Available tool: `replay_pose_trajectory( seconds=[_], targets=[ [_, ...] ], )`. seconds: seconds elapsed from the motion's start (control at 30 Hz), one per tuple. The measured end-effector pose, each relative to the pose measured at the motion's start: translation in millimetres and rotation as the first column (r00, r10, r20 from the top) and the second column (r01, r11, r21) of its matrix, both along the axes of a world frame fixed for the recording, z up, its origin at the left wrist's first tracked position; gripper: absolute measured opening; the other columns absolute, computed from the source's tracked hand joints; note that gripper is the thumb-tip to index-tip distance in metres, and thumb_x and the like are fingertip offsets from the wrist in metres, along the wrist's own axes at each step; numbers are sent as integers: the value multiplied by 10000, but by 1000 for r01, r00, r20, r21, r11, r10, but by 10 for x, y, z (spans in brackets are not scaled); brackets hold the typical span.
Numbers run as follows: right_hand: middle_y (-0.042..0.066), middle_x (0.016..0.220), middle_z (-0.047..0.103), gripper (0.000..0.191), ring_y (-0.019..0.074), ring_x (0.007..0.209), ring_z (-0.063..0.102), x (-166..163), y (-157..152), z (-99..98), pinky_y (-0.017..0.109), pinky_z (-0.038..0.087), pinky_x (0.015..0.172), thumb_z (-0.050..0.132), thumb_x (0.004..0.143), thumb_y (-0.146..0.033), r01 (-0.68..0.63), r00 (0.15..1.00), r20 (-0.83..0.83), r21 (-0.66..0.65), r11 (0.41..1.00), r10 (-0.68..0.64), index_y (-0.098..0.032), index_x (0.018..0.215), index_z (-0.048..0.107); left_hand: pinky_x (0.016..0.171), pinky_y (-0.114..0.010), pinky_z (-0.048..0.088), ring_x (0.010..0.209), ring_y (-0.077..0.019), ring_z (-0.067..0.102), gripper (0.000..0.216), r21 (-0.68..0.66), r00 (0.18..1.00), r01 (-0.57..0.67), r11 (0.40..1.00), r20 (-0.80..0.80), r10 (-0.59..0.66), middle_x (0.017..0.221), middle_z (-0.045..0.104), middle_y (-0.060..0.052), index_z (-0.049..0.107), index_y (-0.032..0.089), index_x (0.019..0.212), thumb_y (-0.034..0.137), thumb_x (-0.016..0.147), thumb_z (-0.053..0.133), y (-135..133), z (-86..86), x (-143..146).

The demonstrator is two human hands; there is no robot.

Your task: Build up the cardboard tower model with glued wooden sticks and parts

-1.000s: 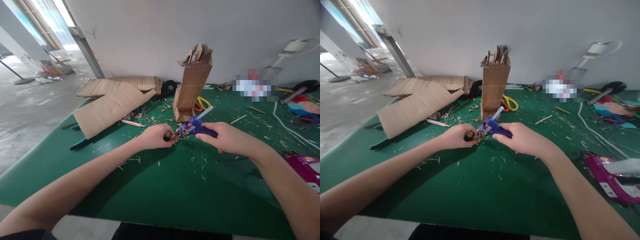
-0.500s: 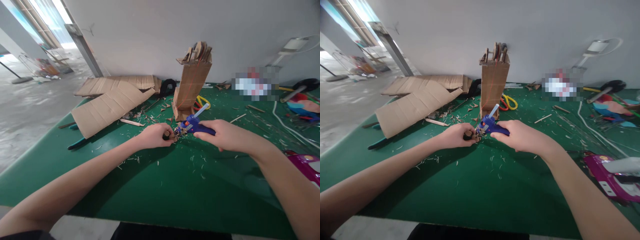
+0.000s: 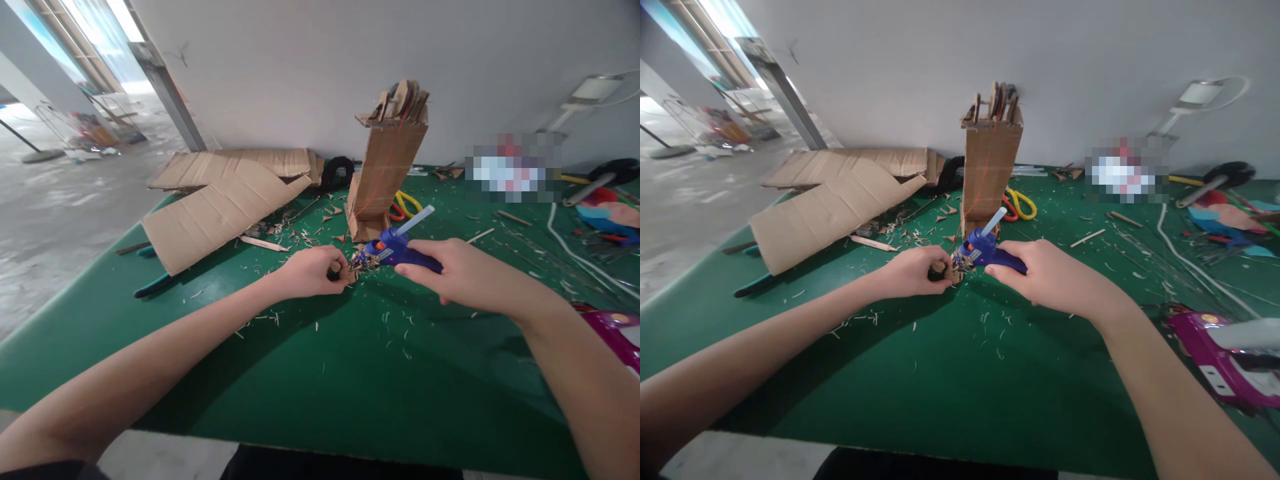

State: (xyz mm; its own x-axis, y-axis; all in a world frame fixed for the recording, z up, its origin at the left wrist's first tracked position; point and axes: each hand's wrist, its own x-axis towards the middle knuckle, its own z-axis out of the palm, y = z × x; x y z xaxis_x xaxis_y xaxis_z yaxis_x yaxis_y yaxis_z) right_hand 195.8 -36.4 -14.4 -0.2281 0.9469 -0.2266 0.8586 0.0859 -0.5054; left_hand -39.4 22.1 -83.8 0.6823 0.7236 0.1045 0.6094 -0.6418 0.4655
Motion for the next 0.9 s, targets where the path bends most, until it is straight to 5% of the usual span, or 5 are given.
replay_pose_trajectory(
  seconds=[0.37, 0.57, 0.9],
  targets=[
    [7, 697, 617, 417, 130, 421, 513, 16, -1, -39, 277, 369, 432, 481, 793, -561, -22, 999, 24, 4, 1000, 22, -232, 1029, 581, 593, -252, 390, 739, -146, 568, 235, 1, 1000, -7, 1000, -9, 7, 844, 635, -9, 593, 196, 840, 398, 721, 592, 1, -5, -1],
    [-9, 602, 560, 379, 128, 424, 514, -19, -1, -45, 262, 370, 420, 459, 807, -566, -46, 999, 17, -16, 999, 47, -220, 881, 598, 603, -251, 395, 732, -140, 567, 236, 0, 1000, -10, 1000, 10, 10, 839, 637, -3, 590, 195, 841, 396, 720, 603, 4, -20, 3],
    [0, 630, 581, 393, 129, 432, 521, -65, 10, -14, 261, 389, 414, 474, 795, -564, -28, 1000, -16, -39, 999, 27, -235, 960, 612, 587, -244, 396, 705, -125, 567, 229, -35, 1000, -23, 999, 16, 24, 836, 641, 2, 580, 194, 825, 400, 726, 588, -13, -4, 11]
  ],
)
